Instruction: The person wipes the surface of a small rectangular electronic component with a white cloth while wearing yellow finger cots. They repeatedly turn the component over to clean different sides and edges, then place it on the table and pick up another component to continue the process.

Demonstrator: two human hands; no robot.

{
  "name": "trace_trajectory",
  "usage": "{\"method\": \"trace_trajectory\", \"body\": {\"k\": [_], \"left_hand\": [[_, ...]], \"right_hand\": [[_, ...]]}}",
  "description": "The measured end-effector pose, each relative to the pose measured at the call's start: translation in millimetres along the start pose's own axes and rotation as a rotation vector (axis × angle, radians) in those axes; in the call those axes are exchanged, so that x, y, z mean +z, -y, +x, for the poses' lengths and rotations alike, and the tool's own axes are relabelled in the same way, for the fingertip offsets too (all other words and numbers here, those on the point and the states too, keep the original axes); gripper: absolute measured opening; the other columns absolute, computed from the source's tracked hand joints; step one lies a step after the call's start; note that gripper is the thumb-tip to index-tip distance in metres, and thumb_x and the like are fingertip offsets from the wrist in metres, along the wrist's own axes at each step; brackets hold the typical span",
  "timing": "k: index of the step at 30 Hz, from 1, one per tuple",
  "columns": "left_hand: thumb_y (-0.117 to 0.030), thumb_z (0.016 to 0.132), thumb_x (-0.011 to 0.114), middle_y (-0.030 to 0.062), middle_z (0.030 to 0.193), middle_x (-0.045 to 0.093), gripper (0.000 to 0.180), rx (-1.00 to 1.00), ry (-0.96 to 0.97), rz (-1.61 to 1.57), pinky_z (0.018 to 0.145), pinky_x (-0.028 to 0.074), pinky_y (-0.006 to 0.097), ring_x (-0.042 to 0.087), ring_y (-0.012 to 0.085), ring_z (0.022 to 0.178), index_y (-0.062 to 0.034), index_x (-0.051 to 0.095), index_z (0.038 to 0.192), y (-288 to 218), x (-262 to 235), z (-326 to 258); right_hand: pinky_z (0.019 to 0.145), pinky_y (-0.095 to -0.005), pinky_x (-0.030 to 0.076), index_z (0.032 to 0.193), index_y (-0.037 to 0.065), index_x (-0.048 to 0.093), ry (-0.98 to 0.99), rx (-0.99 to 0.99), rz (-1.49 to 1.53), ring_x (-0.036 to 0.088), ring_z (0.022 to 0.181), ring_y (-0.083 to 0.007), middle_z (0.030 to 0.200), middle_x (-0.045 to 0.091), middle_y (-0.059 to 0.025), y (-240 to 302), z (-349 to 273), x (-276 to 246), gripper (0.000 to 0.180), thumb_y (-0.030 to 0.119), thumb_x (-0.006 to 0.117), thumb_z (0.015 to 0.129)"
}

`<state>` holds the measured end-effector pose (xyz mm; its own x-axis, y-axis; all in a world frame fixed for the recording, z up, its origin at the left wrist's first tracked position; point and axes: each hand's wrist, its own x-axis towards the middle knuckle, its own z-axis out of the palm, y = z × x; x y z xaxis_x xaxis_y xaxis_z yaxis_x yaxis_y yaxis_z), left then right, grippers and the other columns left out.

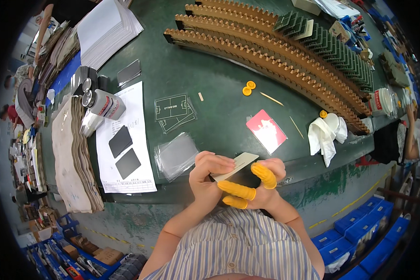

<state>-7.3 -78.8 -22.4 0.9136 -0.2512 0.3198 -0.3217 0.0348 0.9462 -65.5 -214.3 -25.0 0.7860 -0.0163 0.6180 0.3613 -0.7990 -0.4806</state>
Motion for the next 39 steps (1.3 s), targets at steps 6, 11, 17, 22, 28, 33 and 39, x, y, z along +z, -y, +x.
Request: {"method": "trace_trajectory", "body": {"k": [6, 11, 17, 22, 28, 33, 39], "left_hand": [[0.002, 0.065, 0.072, 0.0047, 0.077, 0.061, 0.020, 0.036, 0.001, 0.054, 0.083, 0.036, 0.031, 0.061, 0.0183, 0.077, -0.0083, 0.055, 0.069, 1.4, 0.0, -0.4], [0.005, 0.064, 0.072, 0.0045, 0.077, 0.061, 0.023, 0.054, -0.015, 0.037, 0.083, 0.036, 0.031, 0.061, 0.0185, 0.077, -0.0079, 0.055, 0.070, 1.6, -0.4, -0.4], [0.001, 0.066, 0.070, 0.0036, 0.079, 0.064, 0.016, 0.030, -0.021, 0.015, 0.084, 0.034, 0.031, 0.062, 0.0162, 0.079, -0.0080, 0.058, 0.071, 1.5, 1.5, -0.9], [0.003, 0.064, 0.072, 0.0042, 0.077, 0.062, 0.020, 0.040, -0.003, 0.059, 0.083, 0.035, 0.031, 0.062, 0.0178, 0.077, -0.0079, 0.056, 0.071, 0.9, -0.6, -1.1], [0.003, 0.065, 0.070, 0.0039, 0.078, 0.063, 0.019, 0.051, -0.023, 0.018, 0.083, 0.035, 0.031, 0.062, 0.0172, 0.078, -0.0086, 0.057, 0.071, 2.0, 0.4, -1.6], [0.005, 0.066, 0.071, 0.0052, 0.078, 0.061, 0.022, 0.055, -0.011, 0.036, 0.083, 0.036, 0.031, 0.061, 0.0188, 0.079, -0.0080, 0.055, 0.071, 0.7, -0.5, -1.8], [0.006, 0.066, 0.070, 0.0061, 0.077, 0.061, 0.022, 0.008, -0.034, -0.018, 0.081, 0.038, 0.031, 0.061, 0.0197, 0.079, -0.0068, 0.054, 0.072, 0.6, -0.1, -3.5]], "right_hand": [[0.080, -0.0350, 0.032, 0.101, 0.024, 0.061, -0.014, 0.047, 0.022, 0.028, 0.102, -0.0241, 0.111, 0.034, -0.0076, 0.4, 2.1, -5.8, 0.043, 0.051, 0.066, 0.067], [0.079, -0.0340, 0.032, 0.092, 0.031, 0.065, -0.043, 0.081, -0.077, 0.031, 0.103, -0.0224, 0.108, 0.039, -0.0030, 0.7, 5.8, -16.4, 0.032, 0.050, 0.067, 0.066], [0.081, -0.0355, 0.031, 0.104, 0.021, 0.059, -0.106, 0.118, 0.171, 0.031, 0.100, -0.0262, 0.112, 0.033, -0.0103, -1.4, -3.7, 1.5, 0.048, 0.050, 0.066, 0.067], [0.081, -0.0334, 0.032, 0.112, 0.011, 0.049, 0.004, -0.018, -0.010, 0.030, 0.101, -0.0245, 0.108, 0.031, -0.0099, -0.8, 7.3, -9.1, 0.067, 0.052, 0.070, 0.063], [0.082, -0.0341, 0.031, 0.093, 0.032, 0.067, -0.058, 0.081, -0.019, 0.030, 0.104, -0.0237, 0.114, 0.039, -0.0053, -0.3, 3.1, -10.6, 0.026, 0.048, 0.062, 0.073], [0.085, -0.0354, 0.030, 0.094, 0.029, 0.069, -0.089, 0.105, -0.103, 0.030, 0.104, -0.0256, 0.122, 0.040, -0.0078, -2.9, 2.8, -11.9, 0.026, 0.046, 0.055, 0.080], [0.086, -0.0364, 0.029, 0.095, 0.027, 0.069, -0.113, 0.156, -0.082, 0.030, 0.105, -0.0261, 0.124, 0.039, -0.0077, -3.3, 4.2, -12.4, 0.026, 0.044, 0.057, 0.079]]}}
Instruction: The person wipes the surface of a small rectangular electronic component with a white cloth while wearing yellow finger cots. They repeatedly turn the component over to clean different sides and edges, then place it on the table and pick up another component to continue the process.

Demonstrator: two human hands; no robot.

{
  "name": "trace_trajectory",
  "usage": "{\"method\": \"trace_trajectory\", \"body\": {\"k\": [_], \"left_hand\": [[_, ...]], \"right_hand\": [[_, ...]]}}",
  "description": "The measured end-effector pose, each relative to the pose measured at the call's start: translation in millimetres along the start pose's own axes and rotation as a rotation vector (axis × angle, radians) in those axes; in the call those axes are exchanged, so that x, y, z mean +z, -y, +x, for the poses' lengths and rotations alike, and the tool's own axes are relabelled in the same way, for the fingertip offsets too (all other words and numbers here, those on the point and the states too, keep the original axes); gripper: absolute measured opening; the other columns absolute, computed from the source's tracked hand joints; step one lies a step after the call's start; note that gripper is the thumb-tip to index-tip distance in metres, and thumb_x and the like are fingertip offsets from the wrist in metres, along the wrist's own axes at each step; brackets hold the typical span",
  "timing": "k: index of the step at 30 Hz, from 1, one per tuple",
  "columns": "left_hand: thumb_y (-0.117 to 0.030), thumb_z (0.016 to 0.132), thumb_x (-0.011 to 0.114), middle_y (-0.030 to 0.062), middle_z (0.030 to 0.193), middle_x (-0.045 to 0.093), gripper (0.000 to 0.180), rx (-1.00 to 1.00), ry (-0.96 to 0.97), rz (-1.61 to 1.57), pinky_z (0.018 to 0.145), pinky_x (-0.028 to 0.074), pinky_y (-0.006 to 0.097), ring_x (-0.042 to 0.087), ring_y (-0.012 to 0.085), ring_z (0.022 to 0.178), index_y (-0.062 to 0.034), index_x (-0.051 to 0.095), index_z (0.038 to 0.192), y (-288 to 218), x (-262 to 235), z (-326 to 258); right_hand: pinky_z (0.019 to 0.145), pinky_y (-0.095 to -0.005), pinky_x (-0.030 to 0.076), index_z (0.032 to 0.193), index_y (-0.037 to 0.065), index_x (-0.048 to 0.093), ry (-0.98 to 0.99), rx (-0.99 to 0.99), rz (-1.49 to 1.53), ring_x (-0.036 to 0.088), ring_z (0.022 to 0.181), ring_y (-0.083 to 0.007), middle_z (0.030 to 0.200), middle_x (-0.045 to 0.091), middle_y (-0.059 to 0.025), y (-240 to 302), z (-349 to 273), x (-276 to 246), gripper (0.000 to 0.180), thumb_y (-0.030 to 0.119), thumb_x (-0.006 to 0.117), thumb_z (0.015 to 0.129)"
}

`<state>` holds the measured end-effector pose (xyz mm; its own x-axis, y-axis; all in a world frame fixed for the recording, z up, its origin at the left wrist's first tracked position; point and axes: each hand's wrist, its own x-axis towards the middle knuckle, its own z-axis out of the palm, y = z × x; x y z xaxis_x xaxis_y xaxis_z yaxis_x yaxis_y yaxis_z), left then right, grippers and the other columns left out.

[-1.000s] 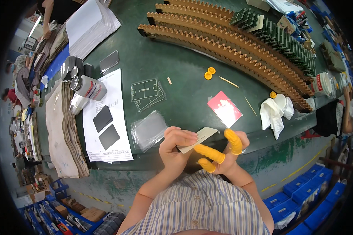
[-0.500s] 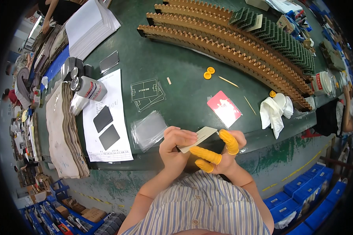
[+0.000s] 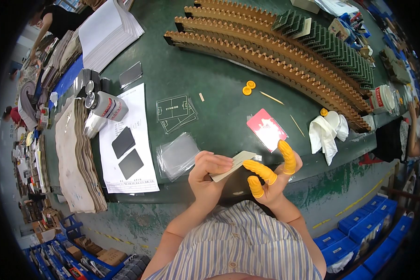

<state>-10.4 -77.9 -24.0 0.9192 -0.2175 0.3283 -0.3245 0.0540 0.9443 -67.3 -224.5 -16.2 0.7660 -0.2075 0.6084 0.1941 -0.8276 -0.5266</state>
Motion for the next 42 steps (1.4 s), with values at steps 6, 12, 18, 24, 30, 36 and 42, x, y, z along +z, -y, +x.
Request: {"method": "trace_trajectory", "body": {"k": [6, 12, 18, 24, 30, 36, 42], "left_hand": [[0.008, 0.066, 0.070, 0.0057, 0.077, 0.060, 0.022, 0.023, 0.002, 0.009, 0.081, 0.038, 0.031, 0.061, 0.0194, 0.078, -0.0070, 0.055, 0.072, -1.5, 0.6, 2.2], [0.008, 0.065, 0.070, 0.0057, 0.077, 0.060, 0.023, 0.038, 0.010, -0.002, 0.078, 0.039, 0.029, 0.060, 0.0189, 0.077, -0.0072, 0.054, 0.072, -0.3, -0.4, 1.7], [0.013, 0.061, 0.070, 0.0056, 0.076, 0.059, 0.028, -0.023, -0.048, -0.111, 0.073, 0.042, 0.027, 0.059, 0.0174, 0.075, -0.0069, 0.054, 0.072, -1.5, 1.3, 0.7], [0.013, 0.062, 0.071, 0.0054, 0.076, 0.059, 0.026, -0.004, -0.039, -0.072, 0.073, 0.042, 0.026, 0.058, 0.0166, 0.075, -0.0064, 0.057, 0.072, 2.4, -1.6, -0.9], [0.008, 0.062, 0.074, 0.0039, 0.075, 0.063, 0.023, 0.022, -0.035, 0.004, 0.078, 0.038, 0.028, 0.058, 0.0153, 0.073, -0.0075, 0.060, 0.072, 0.4, -4.9, -0.6], [0.003, 0.061, 0.075, 0.0014, 0.075, 0.064, 0.021, 0.035, -0.018, 0.050, 0.083, 0.033, 0.030, 0.060, 0.0121, 0.073, -0.0095, 0.060, 0.070, -1.0, -5.6, -1.0], [-0.002, 0.063, 0.075, 0.0006, 0.076, 0.065, 0.017, 0.057, 0.006, 0.115, 0.082, 0.032, 0.029, 0.060, 0.0115, 0.074, -0.0103, 0.062, 0.071, 0.4, -6.4, -0.2]], "right_hand": [[0.083, -0.0357, 0.030, 0.095, 0.032, 0.068, 0.040, -0.097, 0.071, 0.030, 0.108, -0.0257, 0.120, 0.042, -0.0063, 3.1, -1.6, 4.2, 0.024, 0.041, 0.062, 0.073], [0.087, -0.0364, 0.029, 0.094, 0.028, 0.069, -0.003, -0.031, 0.023, 0.029, 0.107, -0.0261, 0.125, 0.039, -0.0098, 1.2, 0.7, -1.0, 0.023, 0.041, 0.059, 0.078], [0.093, -0.0366, 0.025, 0.093, 0.015, 0.071, -0.017, 0.039, 0.057, 0.027, 0.108, -0.0276, 0.130, 0.035, -0.0137, 0.4, 3.0, 0.0, 0.030, 0.039, 0.056, 0.082], [0.097, -0.0399, 0.023, 0.089, 0.010, 0.068, 0.024, 0.140, 0.022, 0.028, 0.115, -0.0289, 0.136, 0.029, -0.0180, 0.6, 6.2, -1.6, 0.033, 0.038, 0.050, 0.086], [0.094, -0.0400, 0.025, 0.089, 0.014, 0.068, -0.026, 0.072, 0.037, 0.029, 0.112, -0.0293, 0.135, 0.030, -0.0164, 1.3, 1.4, 0.8, 0.031, 0.041, 0.056, 0.080], [0.083, -0.0362, 0.030, 0.095, 0.029, 0.068, -0.028, -0.155, 0.018, 0.028, 0.104, -0.0267, 0.120, 0.036, -0.0086, 5.3, -6.1, 2.2, 0.027, 0.045, 0.065, 0.072], [0.082, -0.0363, 0.032, 0.101, 0.026, 0.061, 0.036, -0.176, 0.053, 0.031, 0.102, -0.0248, 0.117, 0.038, -0.0083, 9.7, -6.0, 0.9, 0.036, 0.043, 0.067, 0.070]]}}
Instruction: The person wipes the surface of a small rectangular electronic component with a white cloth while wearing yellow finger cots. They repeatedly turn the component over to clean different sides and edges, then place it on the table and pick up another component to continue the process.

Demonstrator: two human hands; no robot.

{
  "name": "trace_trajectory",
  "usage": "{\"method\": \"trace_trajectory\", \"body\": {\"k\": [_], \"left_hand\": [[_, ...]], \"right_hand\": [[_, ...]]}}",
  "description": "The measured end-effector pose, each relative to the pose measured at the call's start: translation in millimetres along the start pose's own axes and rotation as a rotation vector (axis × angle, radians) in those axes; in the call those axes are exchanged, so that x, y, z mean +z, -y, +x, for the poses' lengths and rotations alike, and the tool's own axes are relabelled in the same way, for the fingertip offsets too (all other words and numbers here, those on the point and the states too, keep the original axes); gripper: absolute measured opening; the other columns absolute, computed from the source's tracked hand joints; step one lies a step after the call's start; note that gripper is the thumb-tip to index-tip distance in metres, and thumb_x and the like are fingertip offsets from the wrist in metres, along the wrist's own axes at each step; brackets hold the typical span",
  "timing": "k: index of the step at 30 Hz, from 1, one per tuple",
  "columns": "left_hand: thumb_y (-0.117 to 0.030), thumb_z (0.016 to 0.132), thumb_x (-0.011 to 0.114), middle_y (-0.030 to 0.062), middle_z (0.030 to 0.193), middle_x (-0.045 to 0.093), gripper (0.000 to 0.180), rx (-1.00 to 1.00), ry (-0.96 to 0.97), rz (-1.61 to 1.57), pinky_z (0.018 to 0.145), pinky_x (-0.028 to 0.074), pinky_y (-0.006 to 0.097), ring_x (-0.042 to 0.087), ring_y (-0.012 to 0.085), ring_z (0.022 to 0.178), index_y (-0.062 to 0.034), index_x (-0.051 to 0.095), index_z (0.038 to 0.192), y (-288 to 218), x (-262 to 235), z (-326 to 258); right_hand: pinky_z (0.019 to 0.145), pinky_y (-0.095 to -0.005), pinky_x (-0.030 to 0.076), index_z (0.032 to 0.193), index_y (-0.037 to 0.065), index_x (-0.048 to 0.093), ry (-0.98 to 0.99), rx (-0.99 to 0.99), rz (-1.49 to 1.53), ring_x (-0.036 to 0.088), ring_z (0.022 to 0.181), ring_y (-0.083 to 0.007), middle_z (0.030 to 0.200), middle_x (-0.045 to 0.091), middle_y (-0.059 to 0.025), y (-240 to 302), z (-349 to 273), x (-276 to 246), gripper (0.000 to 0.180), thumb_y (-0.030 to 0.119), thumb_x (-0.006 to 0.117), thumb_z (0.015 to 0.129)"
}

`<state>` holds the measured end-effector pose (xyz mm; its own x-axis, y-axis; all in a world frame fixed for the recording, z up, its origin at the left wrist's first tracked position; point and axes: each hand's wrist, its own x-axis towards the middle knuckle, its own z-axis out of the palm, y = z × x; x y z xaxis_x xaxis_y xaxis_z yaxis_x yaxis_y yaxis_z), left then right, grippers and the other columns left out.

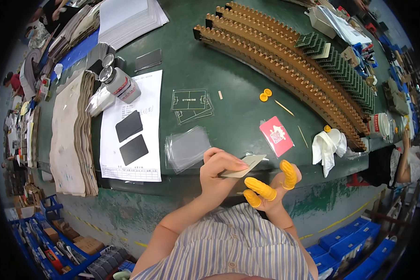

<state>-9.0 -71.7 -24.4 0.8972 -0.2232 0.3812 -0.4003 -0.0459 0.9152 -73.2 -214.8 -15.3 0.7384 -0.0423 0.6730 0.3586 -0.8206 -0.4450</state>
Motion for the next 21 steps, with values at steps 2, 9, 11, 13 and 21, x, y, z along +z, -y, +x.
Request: {"method": "trace_trajectory", "body": {"k": [2, 9, 11, 13, 21], "left_hand": [[-0.003, 0.063, 0.074, -0.0002, 0.076, 0.065, 0.016, 0.011, 0.010, 0.042, 0.082, 0.031, 0.029, 0.060, 0.0111, 0.073, -0.0105, 0.063, 0.071, -3.8, -0.4, 0.4], [-0.011, 0.064, 0.072, -0.0059, 0.078, 0.066, 0.036, 0.026, 0.011, 0.261, 0.082, 0.029, 0.029, 0.057, 0.0080, 0.071, -0.0145, 0.062, 0.099, -19.8, 0.9, 6.7], [-0.012, 0.065, 0.071, -0.0073, 0.079, 0.066, 0.043, 0.060, 0.042, 0.350, 0.082, 0.029, 0.030, 0.057, 0.0074, 0.070, -0.0143, 0.059, 0.106, -25.1, 0.7, 7.7], [-0.012, 0.066, 0.070, -0.0081, 0.079, 0.066, 0.046, 0.089, 0.061, 0.402, 0.082, 0.029, 0.030, 0.057, 0.0071, 0.070, -0.0142, 0.057, 0.109, -30.0, -0.1, 8.3], [-0.009, 0.067, 0.069, -0.0086, 0.077, 0.065, 0.044, 0.077, 0.204, 0.363, 0.082, 0.028, 0.030, 0.057, 0.0060, 0.071, -0.0125, 0.056, 0.110, -39.9, -6.5, 17.3]], "right_hand": [[0.083, -0.0358, 0.032, 0.103, 0.022, 0.059, -0.018, 0.046, 0.080, 0.032, 0.102, -0.0241, 0.115, 0.040, -0.0077, 1.4, 1.2, 2.8, 0.039, 0.039, 0.069, 0.069], [0.080, -0.0319, 0.037, 0.110, 0.006, 0.048, 0.140, 0.170, 0.281, 0.041, 0.091, -0.0188, 0.091, 0.053, -0.0027, 7.7, 17.5, -8.1, 0.060, 0.024, 0.080, 0.062], [0.081, -0.0320, 0.037, 0.107, 0.006, 0.051, 0.168, 0.153, 0.236, 0.042, 0.090, -0.0190, 0.088, 0.055, -0.0010, 9.1, 21.0, -9.9, 0.056, 0.021, 0.080, 0.061], [0.085, -0.0288, 0.034, 0.102, 0.009, 0.057, 0.183, 0.207, 0.322, 0.040, 0.097, -0.0169, 0.092, 0.060, 0.0050, 13.2, 28.1, -11.8, 0.044, 0.012, 0.077, 0.063], [0.082, -0.0286, 0.037, 0.099, 0.010, 0.061, 0.085, 0.287, 0.477, 0.046, 0.096, -0.0169, 0.089, 0.064, 0.0035, 5.0, 21.0, -11.6, 0.036, 0.005, 0.074, 0.067]]}}
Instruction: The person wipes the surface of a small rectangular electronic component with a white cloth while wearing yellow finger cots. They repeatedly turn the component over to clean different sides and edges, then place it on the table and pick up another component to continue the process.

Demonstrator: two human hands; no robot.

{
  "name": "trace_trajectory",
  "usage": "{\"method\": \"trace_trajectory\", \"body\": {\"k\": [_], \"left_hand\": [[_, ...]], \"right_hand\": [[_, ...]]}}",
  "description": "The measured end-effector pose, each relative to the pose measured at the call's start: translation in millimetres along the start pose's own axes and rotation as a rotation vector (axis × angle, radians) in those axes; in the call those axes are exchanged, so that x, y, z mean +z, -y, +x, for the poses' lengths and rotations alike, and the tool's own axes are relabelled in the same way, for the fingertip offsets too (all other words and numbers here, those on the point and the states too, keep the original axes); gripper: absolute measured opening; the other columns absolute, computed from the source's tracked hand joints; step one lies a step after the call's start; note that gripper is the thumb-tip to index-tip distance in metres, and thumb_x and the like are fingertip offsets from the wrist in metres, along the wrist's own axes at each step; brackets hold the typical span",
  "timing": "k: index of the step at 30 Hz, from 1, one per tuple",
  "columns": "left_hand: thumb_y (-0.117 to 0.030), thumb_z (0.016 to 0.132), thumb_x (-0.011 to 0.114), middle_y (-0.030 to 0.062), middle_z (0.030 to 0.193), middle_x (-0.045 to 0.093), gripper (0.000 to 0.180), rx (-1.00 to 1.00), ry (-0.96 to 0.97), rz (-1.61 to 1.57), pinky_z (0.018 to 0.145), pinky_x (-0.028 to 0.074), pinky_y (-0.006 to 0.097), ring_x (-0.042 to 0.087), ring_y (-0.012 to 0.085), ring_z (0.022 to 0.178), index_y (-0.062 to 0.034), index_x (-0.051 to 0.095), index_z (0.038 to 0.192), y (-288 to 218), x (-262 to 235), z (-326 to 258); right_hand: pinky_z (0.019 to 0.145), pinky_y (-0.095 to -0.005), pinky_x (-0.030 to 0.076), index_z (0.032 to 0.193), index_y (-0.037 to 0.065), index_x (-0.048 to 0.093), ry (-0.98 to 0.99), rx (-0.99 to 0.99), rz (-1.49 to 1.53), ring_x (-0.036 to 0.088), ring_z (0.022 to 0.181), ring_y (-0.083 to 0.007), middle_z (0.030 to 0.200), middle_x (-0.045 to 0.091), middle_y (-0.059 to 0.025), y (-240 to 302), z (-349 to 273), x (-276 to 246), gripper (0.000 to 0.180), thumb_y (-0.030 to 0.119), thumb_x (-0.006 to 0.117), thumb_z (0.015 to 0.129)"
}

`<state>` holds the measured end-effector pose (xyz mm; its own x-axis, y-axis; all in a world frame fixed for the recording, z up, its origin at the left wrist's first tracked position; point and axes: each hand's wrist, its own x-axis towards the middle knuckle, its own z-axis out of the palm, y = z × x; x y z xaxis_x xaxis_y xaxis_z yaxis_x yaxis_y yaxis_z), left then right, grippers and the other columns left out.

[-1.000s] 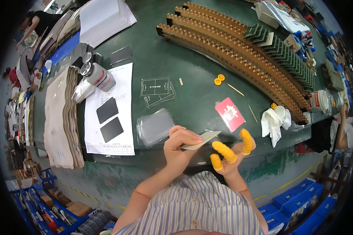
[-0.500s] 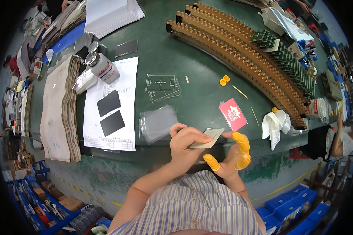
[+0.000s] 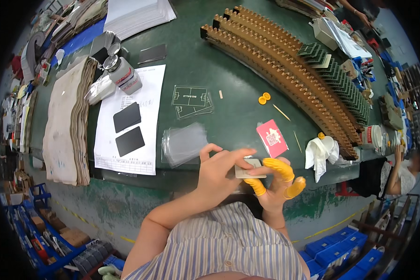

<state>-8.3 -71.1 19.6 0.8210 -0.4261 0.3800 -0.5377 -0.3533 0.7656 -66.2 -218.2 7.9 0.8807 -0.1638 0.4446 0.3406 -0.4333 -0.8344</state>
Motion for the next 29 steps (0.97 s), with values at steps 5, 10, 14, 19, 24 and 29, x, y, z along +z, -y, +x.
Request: {"method": "trace_trajectory", "body": {"k": [5, 10, 14, 19, 24, 29], "left_hand": [[0.002, 0.069, 0.070, 0.0006, 0.078, 0.064, 0.039, -0.307, 0.059, -0.651, 0.077, 0.038, 0.026, 0.059, 0.0079, 0.076, -0.0072, 0.054, 0.104, 3.9, 4.9, -4.3], [0.009, 0.070, 0.067, 0.0049, 0.082, 0.062, 0.044, -0.587, 0.062, -0.948, 0.067, 0.046, 0.020, 0.059, 0.0093, 0.076, -0.0028, 0.048, 0.108, -4.8, 4.0, -7.6], [0.007, 0.073, 0.066, 0.0064, 0.089, 0.061, 0.049, -0.692, 0.069, -1.097, 0.072, 0.048, 0.022, 0.060, 0.0121, 0.083, -0.0036, 0.044, 0.115, -5.6, 3.8, -8.4], [0.011, 0.071, 0.064, 0.0101, 0.086, 0.062, 0.055, -0.771, 0.063, -1.084, 0.070, 0.052, 0.025, 0.062, 0.0154, 0.081, -0.0020, 0.040, 0.119, -3.9, 13.5, -13.2], [0.010, 0.070, 0.066, 0.0094, 0.082, 0.063, 0.059, -0.673, 0.010, -0.981, 0.068, 0.050, 0.023, 0.062, 0.0133, 0.075, -0.0024, 0.040, 0.121, -4.4, 5.9, -10.8], [0.008, 0.069, 0.068, 0.0091, 0.081, 0.064, 0.064, -0.630, 0.122, -0.856, 0.068, 0.048, 0.022, 0.061, 0.0117, 0.073, -0.0044, 0.039, 0.125, 4.8, -6.6, -7.4]], "right_hand": [[0.083, -0.0306, 0.039, 0.135, 0.012, 0.018, -0.230, -0.067, 0.240, 0.052, 0.092, -0.0162, 0.093, 0.061, -0.0092, -8.4, -5.4, 5.4, 0.084, 0.000, 0.071, 0.071], [0.084, -0.0306, 0.038, 0.140, 0.018, -0.006, -0.249, -0.036, 0.230, 0.051, 0.095, -0.0161, 0.101, 0.054, -0.0114, -16.0, -9.1, 5.0, 0.104, -0.005, 0.069, 0.071], [0.084, -0.0305, 0.038, 0.141, 0.017, -0.002, -0.364, 0.094, 0.354, 0.049, 0.092, -0.0157, 0.106, 0.050, -0.0114, -16.8, -10.0, 9.7, 0.101, -0.007, 0.068, 0.070], [0.083, -0.0285, 0.039, 0.140, 0.011, 0.007, -0.309, 0.147, 0.398, 0.049, 0.091, -0.0140, 0.124, 0.037, -0.0121, -17.3, -10.3, 3.3, 0.095, -0.008, 0.068, 0.069], [0.092, -0.0369, 0.034, 0.133, 0.003, 0.021, -0.669, -0.006, -0.371, 0.044, 0.105, -0.0244, 0.126, 0.035, -0.0118, -34.8, 2.3, -46.2, 0.081, 0.016, 0.072, 0.072], [0.103, -0.0471, 0.019, 0.138, 0.020, 0.020, -0.231, 0.333, -1.336, 0.028, 0.122, -0.0297, 0.133, 0.029, -0.0098, -28.1, 22.5, -106.7, 0.077, 0.033, 0.067, 0.077]]}}
